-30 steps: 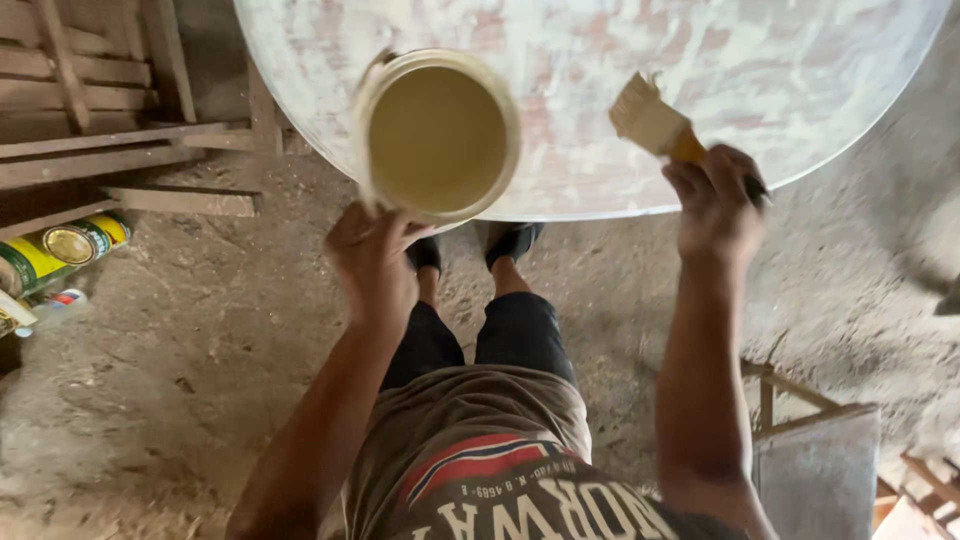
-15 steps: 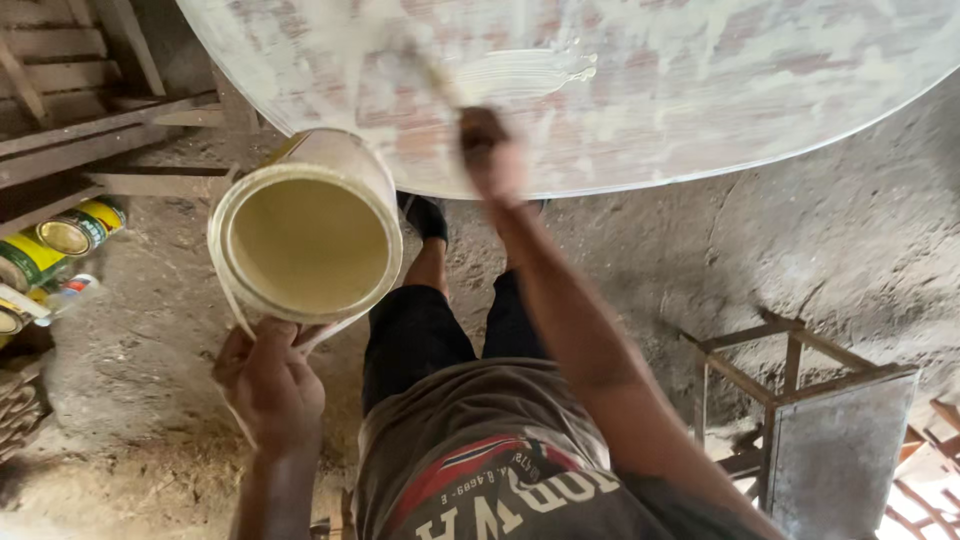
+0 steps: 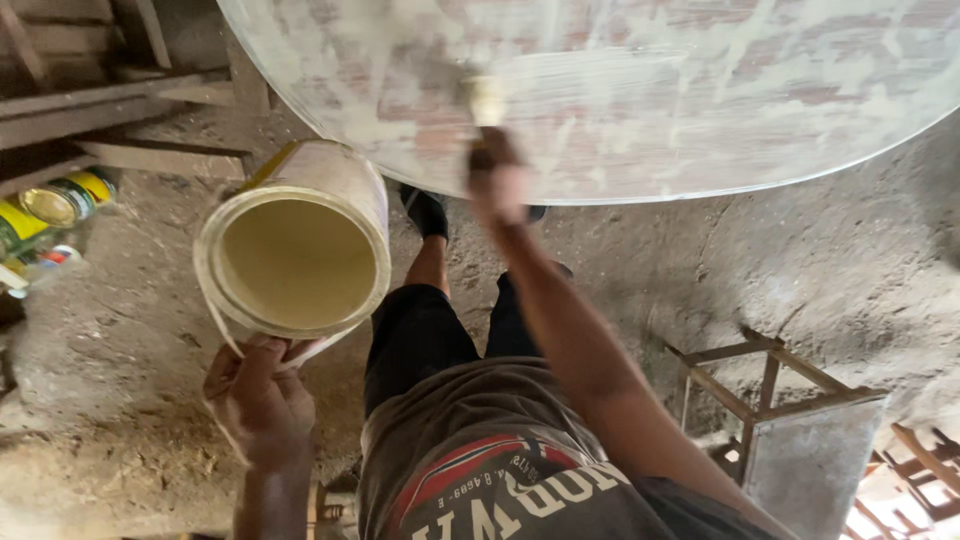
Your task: The person paints the underside of a large round table with a light-colored liquid using a brush. They repeatedly dip the brush into a bucket held in the left hand and apply the liquid to the table surface in broad strokes.
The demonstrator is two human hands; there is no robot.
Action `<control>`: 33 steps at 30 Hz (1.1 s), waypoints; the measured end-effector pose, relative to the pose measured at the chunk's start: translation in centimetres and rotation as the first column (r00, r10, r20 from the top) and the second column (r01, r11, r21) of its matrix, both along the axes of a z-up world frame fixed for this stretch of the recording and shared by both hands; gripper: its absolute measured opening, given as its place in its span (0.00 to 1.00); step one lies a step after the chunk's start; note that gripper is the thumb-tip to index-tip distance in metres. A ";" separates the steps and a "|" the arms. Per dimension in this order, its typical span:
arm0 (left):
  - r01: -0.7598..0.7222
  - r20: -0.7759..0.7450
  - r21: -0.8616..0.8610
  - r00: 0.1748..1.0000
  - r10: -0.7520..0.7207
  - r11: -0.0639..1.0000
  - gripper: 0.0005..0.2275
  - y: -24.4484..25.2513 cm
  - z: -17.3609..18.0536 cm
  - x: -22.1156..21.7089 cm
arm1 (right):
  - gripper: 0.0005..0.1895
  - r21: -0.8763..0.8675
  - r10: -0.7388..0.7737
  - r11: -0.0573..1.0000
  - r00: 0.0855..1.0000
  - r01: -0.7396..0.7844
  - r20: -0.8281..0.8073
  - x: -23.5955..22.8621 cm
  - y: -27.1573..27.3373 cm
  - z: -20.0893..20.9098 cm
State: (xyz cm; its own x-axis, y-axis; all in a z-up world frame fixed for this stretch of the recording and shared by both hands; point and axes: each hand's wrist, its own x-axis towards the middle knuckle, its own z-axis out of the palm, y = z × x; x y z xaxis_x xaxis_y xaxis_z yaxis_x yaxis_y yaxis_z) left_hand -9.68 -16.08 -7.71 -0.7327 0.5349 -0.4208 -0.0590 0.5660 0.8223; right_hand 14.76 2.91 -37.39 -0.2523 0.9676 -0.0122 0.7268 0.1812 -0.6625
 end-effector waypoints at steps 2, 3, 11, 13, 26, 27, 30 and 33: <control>0.133 -0.119 -0.102 0.982 -0.145 0.986 0.07 -0.1 0.3 -0.2 | 0.17 0.180 0.178 0.972 0.973 -0.151 -0.147 -5.9 -0.8 3.2; -0.045 0.022 -0.057 0.999 0.046 0.997 0.07 -0.1 0.7 -0.2 | 0.17 -0.024 0.091 0.995 0.987 -0.095 -0.131 -5.6 -0.6 4.0; -0.358 0.177 -0.141 0.908 0.380 0.923 0.06 0.2 1.6 -0.8 | 0.08 0.034 -0.199 0.980 0.971 0.196 0.134 21.6 10.8 -2.9; -0.428 0.256 -0.053 0.868 0.426 0.902 0.04 -0.7 1.6 -0.6 | 0.10 0.191 -0.238 0.965 0.901 0.178 0.362 23.2 10.4 -2.5; -0.459 0.308 -0.006 0.844 0.439 0.888 0.05 -3.0 1.8 -0.9 | 0.06 -0.221 -0.037 0.975 0.993 0.012 -0.111 1.9 1.1 3.3; -0.464 0.301 -0.017 0.843 0.447 0.886 0.05 -3.1 1.8 -0.8 | 0.05 -0.207 -0.104 0.975 0.990 0.083 -0.093 6.1 4.1 2.8; -0.478 0.311 -0.029 0.830 0.463 0.878 0.05 -3.3 2.1 -0.7 | 0.04 -0.064 -0.242 0.968 0.970 0.244 0.026 15.6 8.3 3.4; -0.492 0.374 0.021 0.811 0.450 0.870 0.05 -3.5 1.8 -0.6 | 0.04 -0.041 -0.301 0.952 0.950 0.304 0.080 15.4 5.6 4.1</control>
State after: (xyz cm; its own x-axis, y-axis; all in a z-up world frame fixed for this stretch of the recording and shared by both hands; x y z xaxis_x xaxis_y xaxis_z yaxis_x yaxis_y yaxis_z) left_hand -10.26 -19.57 -5.93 -0.7243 0.2203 -0.6534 -0.5868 0.3007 0.7519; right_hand 30.20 8.47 -33.26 0.0555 0.9959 -0.0718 0.7881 -0.0878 -0.6093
